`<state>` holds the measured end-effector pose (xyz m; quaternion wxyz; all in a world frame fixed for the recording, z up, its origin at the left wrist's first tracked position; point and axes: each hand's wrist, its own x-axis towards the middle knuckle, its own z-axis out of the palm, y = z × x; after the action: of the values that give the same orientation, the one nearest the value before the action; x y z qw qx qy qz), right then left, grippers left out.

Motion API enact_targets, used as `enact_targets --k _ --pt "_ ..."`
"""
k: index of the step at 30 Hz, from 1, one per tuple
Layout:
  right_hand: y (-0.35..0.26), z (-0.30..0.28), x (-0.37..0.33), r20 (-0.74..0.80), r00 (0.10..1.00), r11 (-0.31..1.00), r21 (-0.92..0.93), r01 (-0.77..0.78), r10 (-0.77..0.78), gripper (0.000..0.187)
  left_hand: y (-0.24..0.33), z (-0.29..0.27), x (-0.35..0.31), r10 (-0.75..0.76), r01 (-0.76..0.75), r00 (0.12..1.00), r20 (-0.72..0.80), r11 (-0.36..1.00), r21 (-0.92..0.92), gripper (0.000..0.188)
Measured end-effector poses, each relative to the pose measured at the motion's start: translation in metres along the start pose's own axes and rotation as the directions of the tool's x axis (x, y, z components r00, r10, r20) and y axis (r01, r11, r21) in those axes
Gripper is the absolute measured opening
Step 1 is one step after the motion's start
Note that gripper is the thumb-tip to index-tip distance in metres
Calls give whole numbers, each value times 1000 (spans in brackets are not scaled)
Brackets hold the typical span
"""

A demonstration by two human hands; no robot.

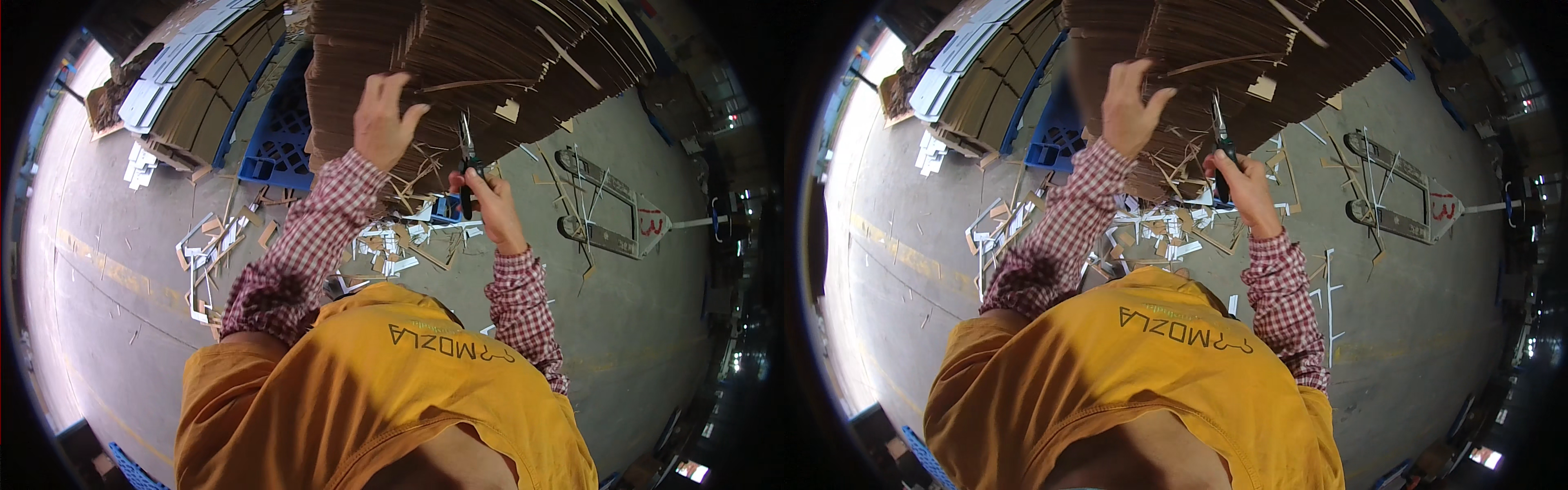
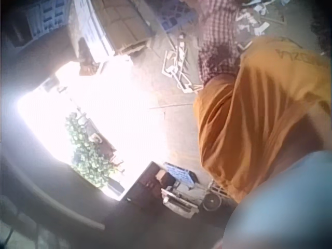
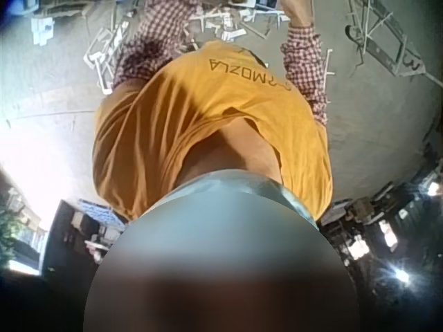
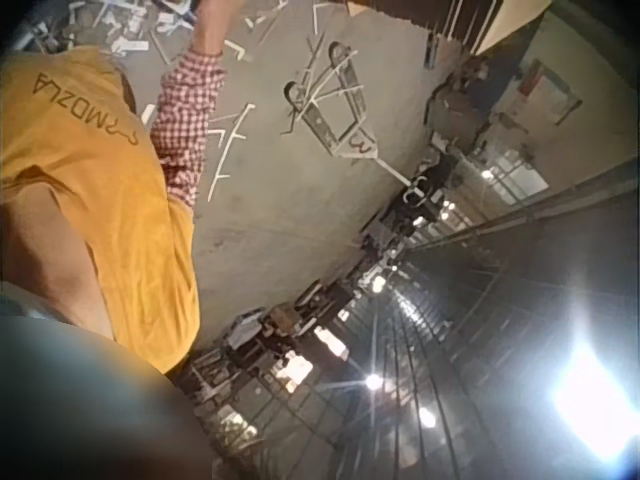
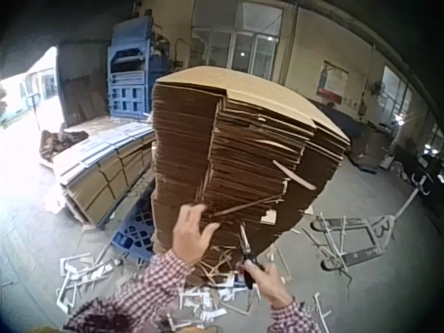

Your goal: Trim and remove excess edges or plastic strips from a large stack of cardboard sheets using a handheld cutter.

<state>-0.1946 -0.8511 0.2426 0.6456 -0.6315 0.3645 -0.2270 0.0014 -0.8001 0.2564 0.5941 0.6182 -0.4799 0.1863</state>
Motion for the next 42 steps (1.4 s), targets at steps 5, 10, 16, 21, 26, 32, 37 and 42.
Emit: enact_targets --k 5,10,16,21,26,32,37,42 --pt "56 6 -29 176 947 895 -409 -179 270 37 -34 0 -25 94 -102 989 115 993 64 13" --pt "24 5 -5 221 975 976 -211 53 -5 34 -37 -34 -39 -191 192 980 53 981 -11 7" --pt "16 21 13 162 982 992 -66 110 -98 34 -19 -38 -60 -309 316 949 67 939 -138 7" --pt "58 12 -30 275 934 960 -220 -172 230 37 -41 -66 -86 -384 381 923 -9 918 -115 7" --pt "-8 31 18 185 981 998 -3 56 -54 36 -6 -43 -70 -318 369 928 192 847 -383 24" --pt "52 35 -7 136 969 976 94 194 -206 31 44 -15 -96 -229 443 855 466 790 -425 35" --pt "53 24 -31 229 973 1000 -5 4 -3 35 47 -14 -134 -309 566 778 548 723 -396 33" --pt "-3 25 30 157 986 997 60 55 -64 30 31 12 -48 -262 524 802 537 740 -421 27"
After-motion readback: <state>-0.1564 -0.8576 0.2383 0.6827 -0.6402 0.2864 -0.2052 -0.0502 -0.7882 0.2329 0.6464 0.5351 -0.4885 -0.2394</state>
